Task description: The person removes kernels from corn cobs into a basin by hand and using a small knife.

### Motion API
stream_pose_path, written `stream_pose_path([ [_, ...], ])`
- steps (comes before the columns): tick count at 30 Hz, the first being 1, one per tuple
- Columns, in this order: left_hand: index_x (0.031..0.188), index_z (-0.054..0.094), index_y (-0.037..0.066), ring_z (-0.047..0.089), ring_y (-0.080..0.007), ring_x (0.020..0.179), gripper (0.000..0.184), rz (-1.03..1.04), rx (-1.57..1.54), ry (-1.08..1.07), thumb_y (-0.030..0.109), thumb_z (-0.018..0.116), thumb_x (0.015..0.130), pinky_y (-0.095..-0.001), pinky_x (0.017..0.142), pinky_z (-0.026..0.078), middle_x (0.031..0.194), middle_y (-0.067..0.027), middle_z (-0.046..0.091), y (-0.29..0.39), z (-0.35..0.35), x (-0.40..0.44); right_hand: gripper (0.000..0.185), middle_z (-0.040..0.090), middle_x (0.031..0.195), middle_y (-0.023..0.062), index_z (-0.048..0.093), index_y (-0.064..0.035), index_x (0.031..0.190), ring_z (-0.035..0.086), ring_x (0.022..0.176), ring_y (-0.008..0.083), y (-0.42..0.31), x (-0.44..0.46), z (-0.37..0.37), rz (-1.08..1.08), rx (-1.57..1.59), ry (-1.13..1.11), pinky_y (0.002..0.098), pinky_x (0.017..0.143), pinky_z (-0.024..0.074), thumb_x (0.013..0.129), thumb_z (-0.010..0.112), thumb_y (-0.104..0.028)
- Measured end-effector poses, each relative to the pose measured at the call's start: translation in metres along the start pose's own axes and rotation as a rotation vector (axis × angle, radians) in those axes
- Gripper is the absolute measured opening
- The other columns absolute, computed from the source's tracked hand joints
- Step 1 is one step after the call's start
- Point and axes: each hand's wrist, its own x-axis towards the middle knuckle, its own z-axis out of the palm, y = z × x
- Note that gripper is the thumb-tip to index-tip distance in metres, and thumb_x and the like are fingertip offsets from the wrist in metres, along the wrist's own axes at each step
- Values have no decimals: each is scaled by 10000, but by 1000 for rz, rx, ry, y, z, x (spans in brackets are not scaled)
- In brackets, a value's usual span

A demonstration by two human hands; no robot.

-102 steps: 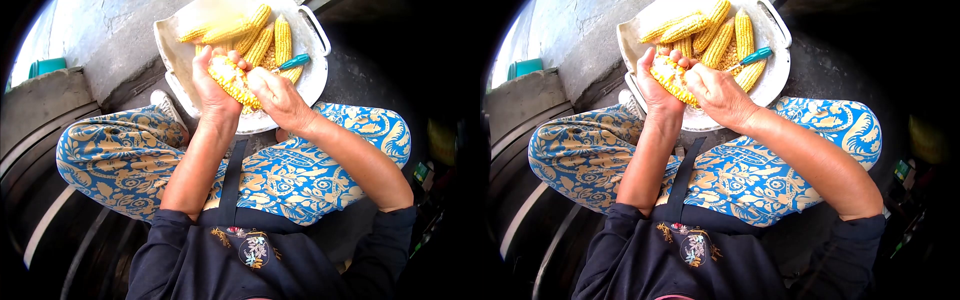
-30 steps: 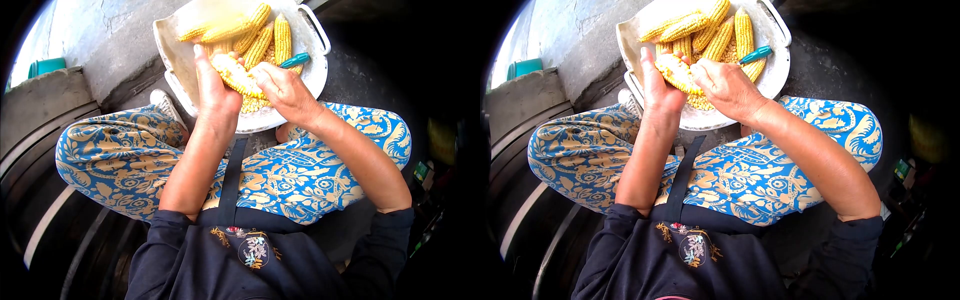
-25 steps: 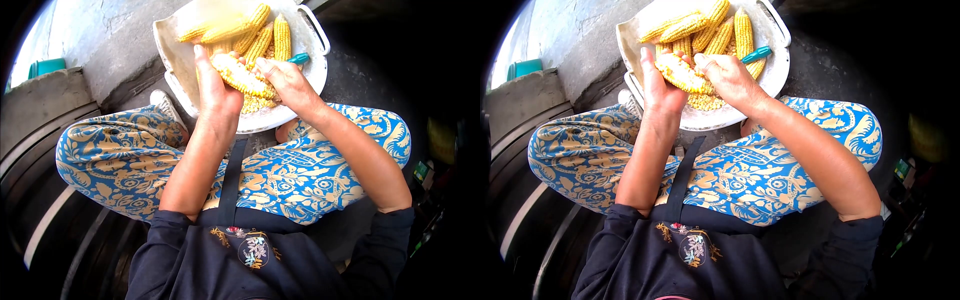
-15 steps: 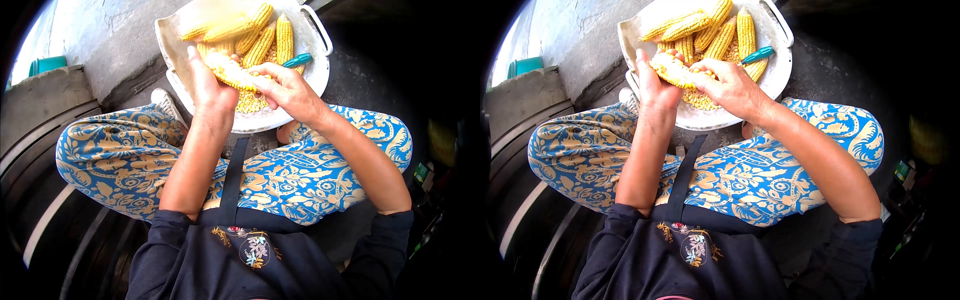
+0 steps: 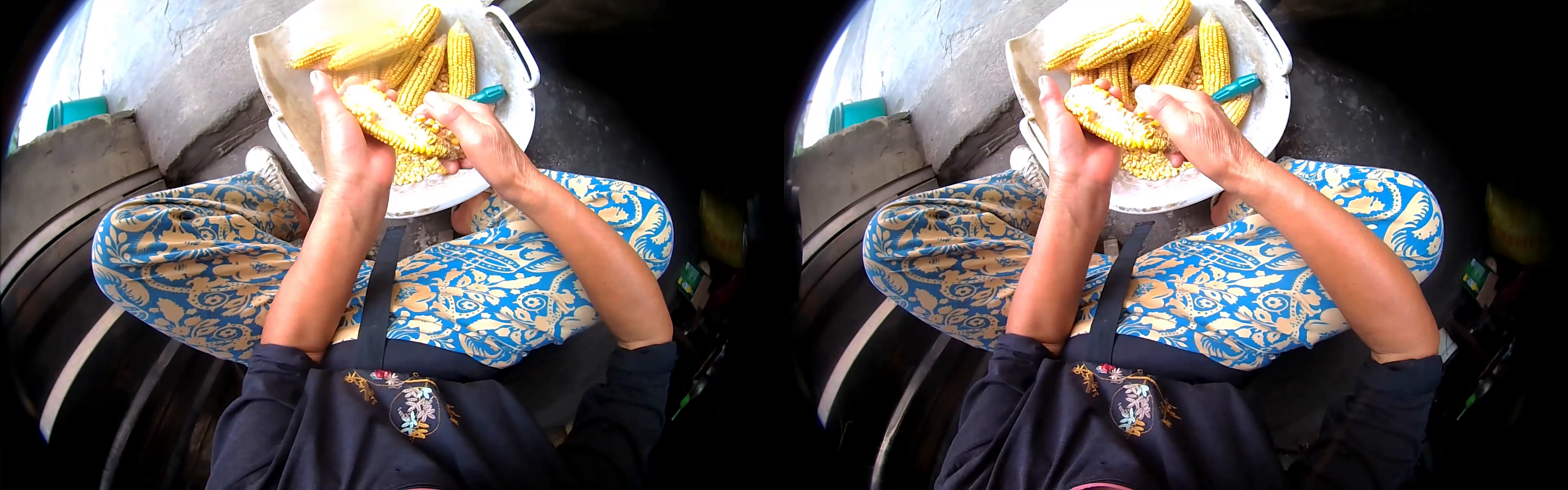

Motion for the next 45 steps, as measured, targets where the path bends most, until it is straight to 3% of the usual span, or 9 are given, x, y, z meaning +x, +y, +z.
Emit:
stream_pose_path([
  [5, 982, 447, 86, 536, -233, 758, 480, 21, -32, -39, 555, 413, 887, -389, 716, 460, 819, -93, 548, 9, -12, 14, 313, 540, 655, 14, 586, 4, 881, 506, 582, 72, 0, -2, 5, -14, -117, -84, 227, 530, 425, 869, 545, -306],
  [10, 1001, 457, 77, 539, -227, 759, 500, 30, 18, 6, 561, 426, 881, -368, 713, 464, 807, -91, 553, 3, -8, 8, 227, 586, 689, 39, 571, 8, 803, 546, 631, 91, 12, -1, 6, -127, -162, 36, 262, 566, 446, 836, 571, -216],
  [17, 982, 460, 63, 539, -212, 775, 520, 96, 93, -58, 568, 468, 860, -356, 734, 474, 813, -87, 546, -6, -7, 3, 205, 594, 660, 108, 546, -2, 790, 579, 610, 148, 14, -3, 7, -203, -300, 116, 304, 560, 445, 824, 568, -203],
  [21, 897, 465, 81, 549, -182, 673, 476, 122, 67, -106, 555, 487, 860, -322, 660, 490, 737, -65, 539, -6, -4, 0, 155, 590, 734, 221, 526, -20, 842, 595, 737, 400, 8, -7, 8, -239, -495, 156, 416, 595, 453, 820, 554, -171],
  [24, 870, 491, 100, 555, -167, 645, 487, 90, 68, -61, 586, 471, 852, -296, 632, 476, 685, -54, 556, -6, -6, 1, 113, 580, 739, 209, 506, -30, 896, 590, 733, 403, -2, -13, 10, -285, -592, 74, 428, 601, 449, 854, 532, -132],
  [28, 865, 499, 117, 549, -146, 667, 411, 109, 49, -72, 526, 461, 887, -275, 636, 468, 704, -44, 566, 1, -3, -1, 122, 589, 754, 199, 512, -12, 889, 592, 704, 393, -10, -17, 15, -441, -666, 50, 424, 595, 466, 787, 573, -42],
  [36, 806, 505, 101, 538, -144, 668, 408, 86, 15, -62, 501, 486, 886, -276, 646, 464, 712, -51, 564, -2, 0, -4, 75, 579, 702, 181, 499, -15, 824, 586, 629, 361, -21, -17, 14, -511, -882, 74, 425, 558, 456, 779, 553, -37],
  [41, 824, 501, 102, 543, -154, 661, 409, 2, -84, -58, 507, 493, 880, -275, 633, 467, 716, -54, 563, -4, -3, 2, 82, 568, 699, 199, 482, -10, 855, 578, 630, 378, -20, -19, 12, -539, -896, 106, 439, 559, 449, 792, 528, -34],
  [45, 848, 496, 100, 545, -154, 656, 419, -59, -135, -53, 518, 497, 873, -276, 629, 473, 722, -54, 559, -4, 0, -2, 55, 548, 665, 177, 472, -1, 845, 561, 579, 362, -25, -21, 7, -372, -643, 172, 415, 532, 431, 830, 490, -50],
])
